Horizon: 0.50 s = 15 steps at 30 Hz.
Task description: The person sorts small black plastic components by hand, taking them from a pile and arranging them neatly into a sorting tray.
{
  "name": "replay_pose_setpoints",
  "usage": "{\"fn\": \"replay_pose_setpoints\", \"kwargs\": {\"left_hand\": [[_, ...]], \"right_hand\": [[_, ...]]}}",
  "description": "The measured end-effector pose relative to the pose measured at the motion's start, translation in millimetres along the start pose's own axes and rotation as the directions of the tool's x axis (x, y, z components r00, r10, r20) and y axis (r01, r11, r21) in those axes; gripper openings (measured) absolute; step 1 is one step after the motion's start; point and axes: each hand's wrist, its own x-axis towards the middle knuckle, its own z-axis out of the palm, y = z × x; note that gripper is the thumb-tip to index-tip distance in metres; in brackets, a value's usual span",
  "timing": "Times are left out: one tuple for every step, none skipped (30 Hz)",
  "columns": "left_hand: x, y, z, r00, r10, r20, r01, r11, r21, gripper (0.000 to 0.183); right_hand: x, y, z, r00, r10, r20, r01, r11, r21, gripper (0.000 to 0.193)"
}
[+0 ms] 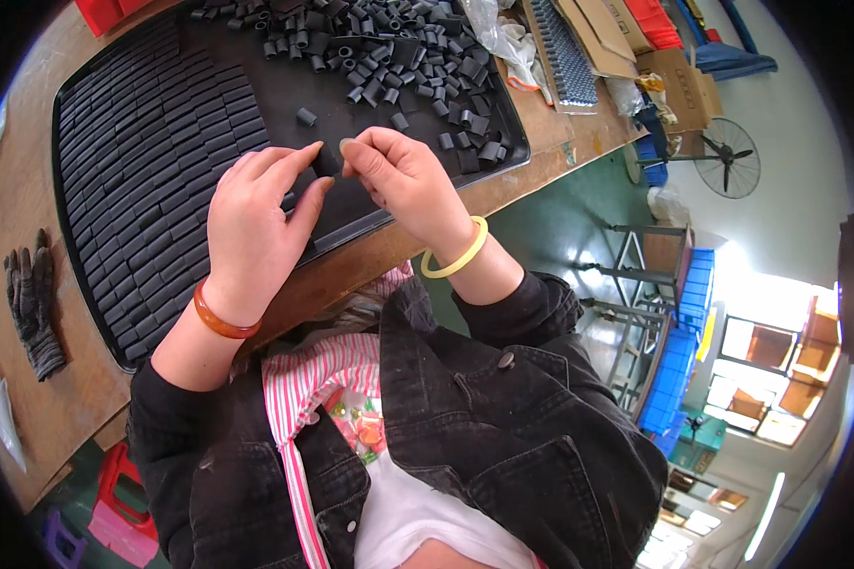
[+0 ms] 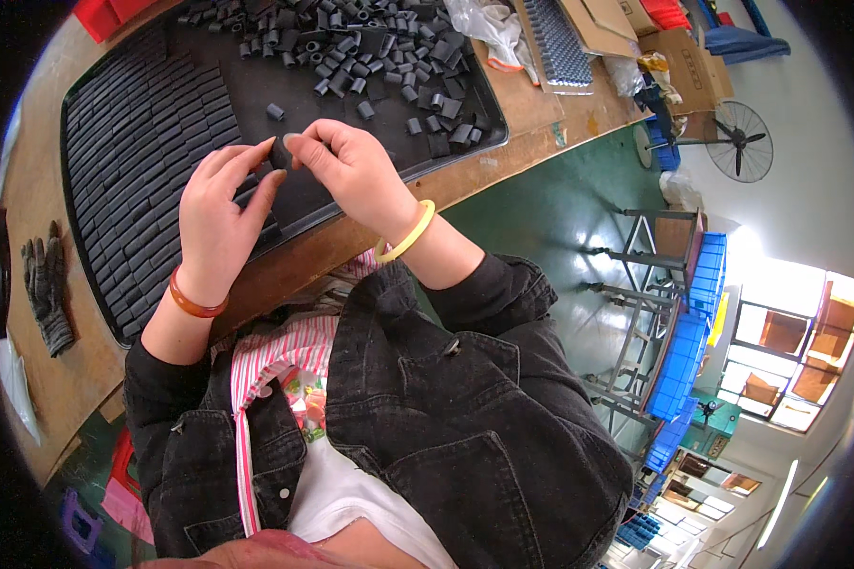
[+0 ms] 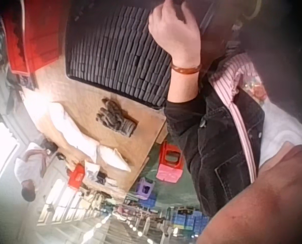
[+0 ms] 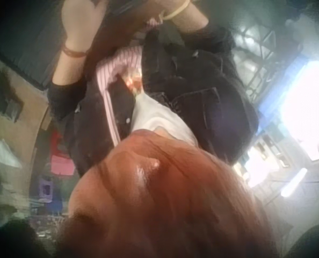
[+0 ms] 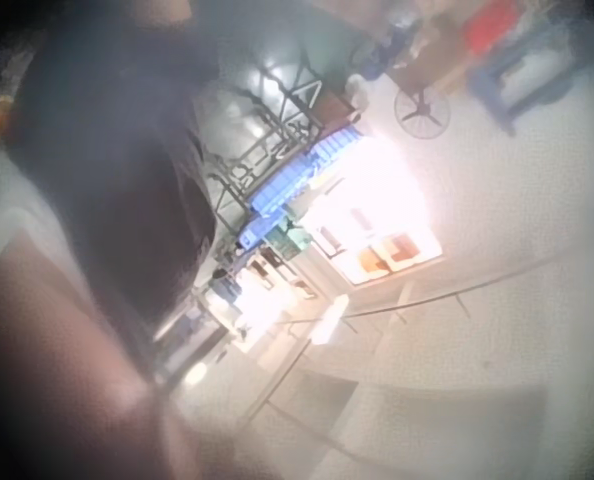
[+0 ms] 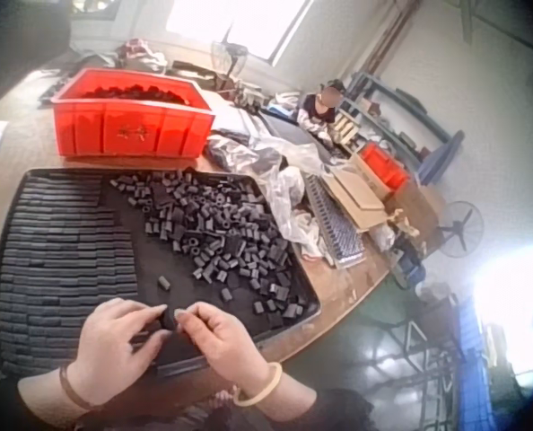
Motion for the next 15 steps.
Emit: {"fn": "replay_pose_setpoints", "kwargs": {"left_hand": [[-0.1, -0.2, 0.1, 1.0, -0.002, -0.001, 0.002, 1.0, 0.0, 0.03], [-0.2, -0.3, 0.0, 1.0, 0.019, 0.002, -0.02, 1.0, 0.015, 0.031], [-0.2, -0.5, -0.1, 0.999, 0.041, 0.005, -0.042, 0.999, 0.03, 0.031], [-0.6, -0.6, 0.3, 0.999, 0.04, 0.004, -0.04, 0.999, 0.03, 0.031], [-1.2, -0.6, 1.1, 0.998, 0.059, 0.012, -0.059, 0.996, 0.063, 0.031], [-1.5, -0.3, 1.1, 0.997, 0.076, 0.018, -0.077, 0.992, 0.097, 0.032], [-1.3, 0.7, 1.1, 0.997, 0.074, 0.017, -0.075, 0.992, 0.097, 0.032], [-0.7, 2.1, 1.1, 0.997, 0.077, 0.014, -0.078, 0.991, 0.108, 0.032], [-0.2, 2.9, 1.2, 0.997, 0.081, 0.013, -0.082, 0.989, 0.119, 0.032], [0.1, 2.9, 1.0, 0.997, 0.081, 0.012, -0.082, 0.99, 0.119, 0.032], [0.5, 2.9, 0.8, 0.997, 0.079, 0.012, -0.079, 0.992, 0.097, 0.032], [0.5, 2.5, 0.6, 0.997, 0.075, 0.012, -0.076, 0.994, 0.075, 0.032], [0.5, 1.4, 0.3, 0.997, 0.073, 0.013, -0.074, 0.994, 0.076, 0.032], [0.3, -0.4, -0.2, 0.998, 0.069, 0.001, -0.069, 0.995, 0.072, 0.032], [0.8, -0.9, -0.7, 0.998, 0.068, -0.012, -0.067, 0.996, 0.066, 0.031]], "right_hand": [[0.8, 0.0, 0.7, 0.998, -0.07, -0.001, 0.069, 0.988, -0.139, 0.02], [1.4, -0.1, 1.4, 0.99, -0.139, 0.008, 0.136, 0.952, -0.275, 0.021], [2.0, -0.7, 2.9, 0.99, -0.138, 0.01, 0.136, 0.952, -0.276, 0.021], [2.4, -1.7, 4.7, 0.988, -0.154, -0.004, 0.146, 0.942, -0.303, 0.023], [2.3, -3.0, 6.2, 0.985, -0.17, -0.018, 0.155, 0.931, -0.33, 0.026], [1.1, -6.4, 8.0, 0.985, -0.17, -0.015, 0.155, 0.931, -0.331, 0.026], [-1.1, -10.5, 9.9, 0.982, -0.188, -0.031, 0.158, 0.896, -0.416, 0.024], [-2.6, -12.5, 11.3, 0.977, -0.206, -0.045, 0.157, 0.853, -0.497, 0.023], [-3.3, -12.2, 12.1, 0.978, -0.206, -0.045, 0.157, 0.853, -0.497, 0.023], [-3.6, -11.7, 13.1, 0.969, -0.241, -0.052, 0.181, 0.839, -0.513, 0.021], [-3.9, -11.3, 13.7, 0.959, -0.276, -0.058, 0.205, 0.823, -0.529, 0.02], [-4.3, -11.7, 13.9, 0.96, -0.275, -0.057, 0.204, 0.824, -0.529, 0.02], [-4.8, -13.0, 13.9, 0.963, -0.268, -0.041, 0.209, 0.83, -0.517, 0.02], [-4.9, -13.4, 13.9, 0.965, -0.261, -0.026, 0.212, 0.836, -0.505, 0.019], [-5.3, -12.3, 13.2, 0.965, -0.26, -0.027, 0.211, 0.836, -0.506, 0.019]]}}
